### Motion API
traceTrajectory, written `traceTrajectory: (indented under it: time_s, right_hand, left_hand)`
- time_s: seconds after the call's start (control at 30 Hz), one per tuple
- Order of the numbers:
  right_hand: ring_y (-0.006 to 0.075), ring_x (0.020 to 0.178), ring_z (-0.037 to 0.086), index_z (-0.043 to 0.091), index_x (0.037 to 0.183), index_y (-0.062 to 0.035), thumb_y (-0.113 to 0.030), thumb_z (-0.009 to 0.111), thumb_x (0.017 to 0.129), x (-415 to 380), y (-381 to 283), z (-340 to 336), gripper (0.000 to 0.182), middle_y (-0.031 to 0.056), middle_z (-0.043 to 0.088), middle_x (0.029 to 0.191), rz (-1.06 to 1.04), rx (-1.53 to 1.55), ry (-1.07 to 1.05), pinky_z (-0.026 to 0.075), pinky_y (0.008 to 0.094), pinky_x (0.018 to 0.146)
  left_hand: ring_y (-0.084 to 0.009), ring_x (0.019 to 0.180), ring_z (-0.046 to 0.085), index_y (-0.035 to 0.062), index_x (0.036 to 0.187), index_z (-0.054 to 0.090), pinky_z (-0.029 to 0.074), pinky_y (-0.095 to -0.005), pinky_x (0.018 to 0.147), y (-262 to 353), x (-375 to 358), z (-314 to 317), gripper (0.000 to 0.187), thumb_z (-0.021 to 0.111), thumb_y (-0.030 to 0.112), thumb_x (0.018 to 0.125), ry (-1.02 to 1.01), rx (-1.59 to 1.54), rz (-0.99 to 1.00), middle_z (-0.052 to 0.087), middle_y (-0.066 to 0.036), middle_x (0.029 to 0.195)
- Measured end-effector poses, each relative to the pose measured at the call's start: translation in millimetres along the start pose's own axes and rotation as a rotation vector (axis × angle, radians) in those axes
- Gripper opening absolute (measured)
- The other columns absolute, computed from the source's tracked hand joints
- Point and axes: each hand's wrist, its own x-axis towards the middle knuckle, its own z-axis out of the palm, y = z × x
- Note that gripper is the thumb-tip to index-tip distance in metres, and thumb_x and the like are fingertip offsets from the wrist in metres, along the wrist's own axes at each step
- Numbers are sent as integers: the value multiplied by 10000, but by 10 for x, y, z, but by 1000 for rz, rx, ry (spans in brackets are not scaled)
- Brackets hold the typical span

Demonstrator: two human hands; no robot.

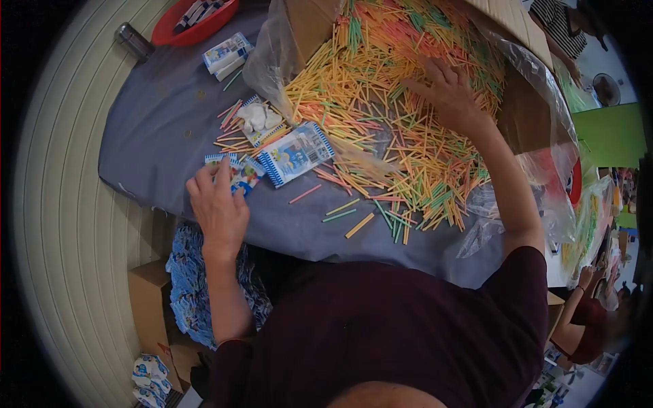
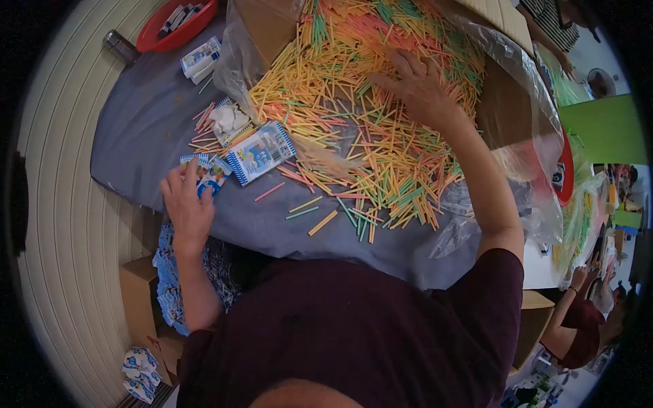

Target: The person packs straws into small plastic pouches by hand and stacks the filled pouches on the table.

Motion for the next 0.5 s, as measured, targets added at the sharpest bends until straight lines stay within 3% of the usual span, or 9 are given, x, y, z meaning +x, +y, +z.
traceTrajectory:
  time_s: [0.07,0.1,0.17,0.2,0.27,0.4,0.5]
  right_hand:
    - [308,1439,235,444,1429,-287,-53,674,794,161,-52,-5,715,99,166,1593,-94,184,-67,260,581,1112]
    - [308,1439,235,444,1429,-287,-53,674,794,236,-81,-10,715,99,166,1593,-100,183,-66,260,581,1112]
    - [274,1425,264,527,1342,-146,-68,649,801,355,-107,-16,560,110,282,1534,-196,162,-113,235,551,1123]
    - [274,1425,264,527,1342,-146,-68,649,801,339,-116,39,560,110,282,1534,-198,159,-112,235,551,1123]
    - [256,1354,352,621,1167,-89,-105,648,795,224,-139,199,373,85,437,1404,-285,-34,190,266,506,1093]
    - [249,1261,438,654,1067,-55,-151,638,776,-12,-88,230,307,69,530,1316,-348,-51,104,299,512,1061]
    - [312,1083,546,644,1074,-25,-126,589,823,36,16,205,276,133,603,1151,-29,320,-83,377,521,966]
  left_hand:
    - [-339,1069,469,51,1221,585,422,-422,884,278,90,-3,530,726,46,711,136,-28,217,522,-145,1136]
    - [-339,1069,469,51,1221,585,422,-422,884,428,120,59,530,726,46,711,137,-28,210,522,-145,1136]
    - [-317,1055,495,39,1145,615,428,-417,861,638,188,227,445,709,59,711,14,-146,362,547,-126,1107]
    - [-317,1055,495,39,1145,615,428,-417,861,628,202,337,445,709,59,711,16,-148,360,547,-126,1107]
    - [-287,974,538,29,1020,645,451,-405,799,605,226,584,301,672,68,723,13,-103,411,572,-100,986]
    - [-265,855,561,36,866,644,469,-386,704,558,215,734,149,630,57,719,179,-136,450,558,-72,843]
    - [-261,799,557,49,784,628,472,-374,639,490,236,762,82,621,48,702,235,-249,432,535,-66,789]
